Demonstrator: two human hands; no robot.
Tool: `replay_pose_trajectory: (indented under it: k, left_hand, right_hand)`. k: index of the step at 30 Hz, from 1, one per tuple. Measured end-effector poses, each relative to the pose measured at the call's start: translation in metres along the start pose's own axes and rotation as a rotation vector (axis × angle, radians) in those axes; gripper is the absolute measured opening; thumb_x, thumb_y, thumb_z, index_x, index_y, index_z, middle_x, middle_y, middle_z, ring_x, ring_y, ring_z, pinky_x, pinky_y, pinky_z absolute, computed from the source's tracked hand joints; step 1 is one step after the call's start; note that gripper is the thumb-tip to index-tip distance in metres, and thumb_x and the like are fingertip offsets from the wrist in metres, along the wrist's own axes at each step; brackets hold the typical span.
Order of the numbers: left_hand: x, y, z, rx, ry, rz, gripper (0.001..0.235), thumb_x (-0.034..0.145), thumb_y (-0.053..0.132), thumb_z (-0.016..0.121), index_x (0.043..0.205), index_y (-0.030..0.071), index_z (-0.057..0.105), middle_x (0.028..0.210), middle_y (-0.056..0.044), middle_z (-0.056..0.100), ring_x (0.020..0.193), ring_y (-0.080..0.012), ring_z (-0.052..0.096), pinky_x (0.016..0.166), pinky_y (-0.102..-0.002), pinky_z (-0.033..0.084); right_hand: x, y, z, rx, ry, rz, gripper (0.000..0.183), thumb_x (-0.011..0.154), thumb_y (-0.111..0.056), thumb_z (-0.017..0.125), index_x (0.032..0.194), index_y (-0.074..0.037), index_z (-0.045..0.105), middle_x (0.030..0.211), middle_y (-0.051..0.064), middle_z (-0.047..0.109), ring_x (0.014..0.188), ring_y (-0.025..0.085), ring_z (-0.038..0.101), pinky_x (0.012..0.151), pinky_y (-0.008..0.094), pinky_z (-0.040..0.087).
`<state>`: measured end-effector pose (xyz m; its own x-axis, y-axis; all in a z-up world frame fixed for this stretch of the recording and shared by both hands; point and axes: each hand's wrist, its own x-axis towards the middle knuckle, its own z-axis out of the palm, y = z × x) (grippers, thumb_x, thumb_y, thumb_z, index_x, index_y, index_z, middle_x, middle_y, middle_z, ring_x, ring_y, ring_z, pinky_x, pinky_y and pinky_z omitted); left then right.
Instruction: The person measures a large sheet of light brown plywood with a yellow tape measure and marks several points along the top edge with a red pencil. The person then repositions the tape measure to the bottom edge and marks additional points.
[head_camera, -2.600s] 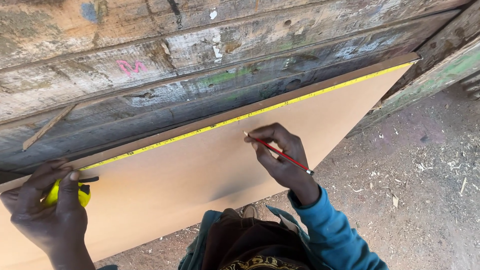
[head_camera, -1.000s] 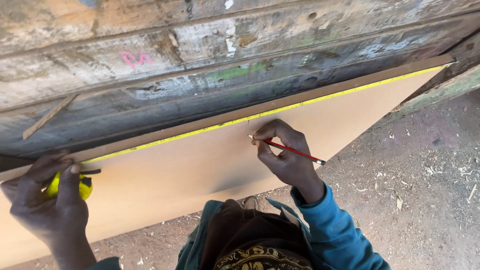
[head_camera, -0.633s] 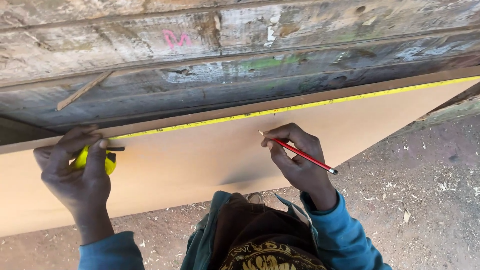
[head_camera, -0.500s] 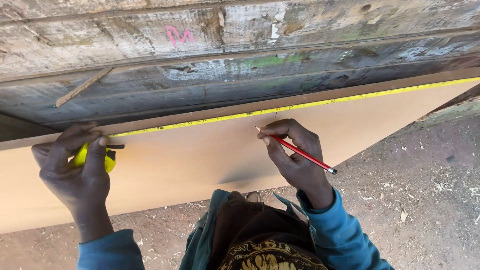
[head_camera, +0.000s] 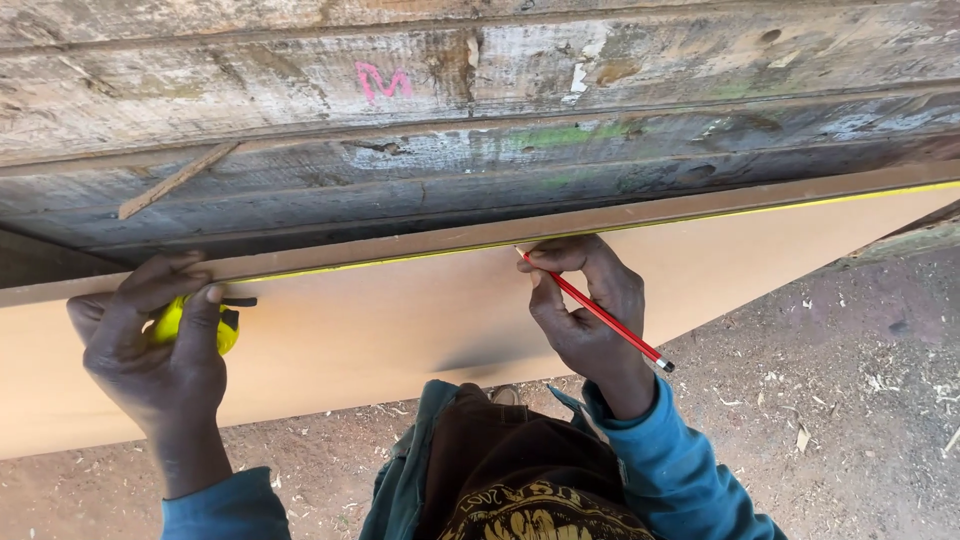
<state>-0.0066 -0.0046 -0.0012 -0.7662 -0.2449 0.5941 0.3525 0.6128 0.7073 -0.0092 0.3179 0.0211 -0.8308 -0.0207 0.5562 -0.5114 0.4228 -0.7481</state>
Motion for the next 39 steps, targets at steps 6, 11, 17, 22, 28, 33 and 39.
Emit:
replay_pose_trajectory:
  k: [6,11,17,22,28,33,39]
  left_hand:
    - [0.0,0.003,0.001,-0.007,0.002,0.007,0.016,0.095,-0.01,0.073,0.103,0.001,0.063,0.103,-0.018,0.06,0.119,-0.0263,0.058,0.108,-0.037,0.049]
    - [0.0,0.003,0.001,0.003,0.001,0.01,0.016,0.095,-0.008,0.073,0.103,0.001,0.063,0.104,-0.017,0.063,0.12,-0.024,0.054,0.107,-0.036,0.047]
    - [0.0,0.002,0.0,0.028,-0.009,0.021,0.014,0.097,-0.005,0.074,0.105,0.001,0.063,0.108,-0.019,0.066,0.121,-0.0232,0.048,0.106,-0.035,0.043]
    - [-0.001,0.003,-0.002,0.07,-0.012,0.038,0.016,0.096,-0.006,0.075,0.106,0.001,0.064,0.109,-0.021,0.067,0.118,-0.0241,0.048,0.101,-0.033,0.041]
    - [-0.005,-0.004,-0.001,0.024,-0.022,-0.001,0.017,0.101,-0.007,0.077,0.109,0.002,0.064,0.112,-0.019,0.064,0.127,-0.0235,0.055,0.111,-0.033,0.044]
    - [-0.008,-0.01,-0.002,0.003,-0.01,-0.028,0.017,0.103,-0.01,0.075,0.11,-0.001,0.063,0.121,-0.019,0.056,0.118,-0.0279,0.064,0.1,-0.034,0.055]
    - [-0.006,-0.016,-0.002,-0.037,-0.011,-0.024,0.017,0.106,-0.008,0.076,0.11,0.001,0.063,0.118,-0.018,0.057,0.118,-0.0284,0.065,0.098,-0.032,0.055]
  right_hand:
    - [0.001,-0.001,0.002,-0.034,0.014,0.01,0.018,0.083,0.007,0.056,0.095,-0.007,0.057,0.094,0.01,0.067,0.089,0.021,0.072,0.08,0.03,0.06]
    - [0.001,0.002,0.003,-0.04,0.02,-0.036,0.017,0.083,0.007,0.057,0.095,-0.005,0.058,0.094,0.011,0.067,0.089,0.023,0.07,0.08,0.032,0.06]
    - [0.003,0.0,0.002,-0.058,0.014,-0.045,0.021,0.08,0.01,0.058,0.094,-0.006,0.058,0.094,0.011,0.066,0.091,0.024,0.07,0.081,0.032,0.06]
    - [0.004,0.0,0.005,-0.039,0.034,-0.059,0.022,0.079,0.01,0.06,0.094,-0.006,0.057,0.095,0.012,0.065,0.091,0.024,0.069,0.081,0.032,0.059]
    - [-0.003,0.006,0.001,-0.029,0.065,-0.096,0.02,0.077,0.009,0.057,0.091,-0.006,0.057,0.09,0.011,0.065,0.086,0.025,0.065,0.073,0.033,0.056]
    - [-0.03,0.003,-0.005,0.206,-0.093,0.225,0.009,0.081,0.001,0.057,0.084,-0.008,0.057,0.085,0.009,0.069,0.081,0.021,0.071,0.069,0.03,0.058]
    - [-0.062,0.001,-0.009,0.34,-0.196,0.442,0.012,0.082,-0.001,0.055,0.084,-0.009,0.063,0.08,0.004,0.068,0.077,0.016,0.067,0.067,0.029,0.054]
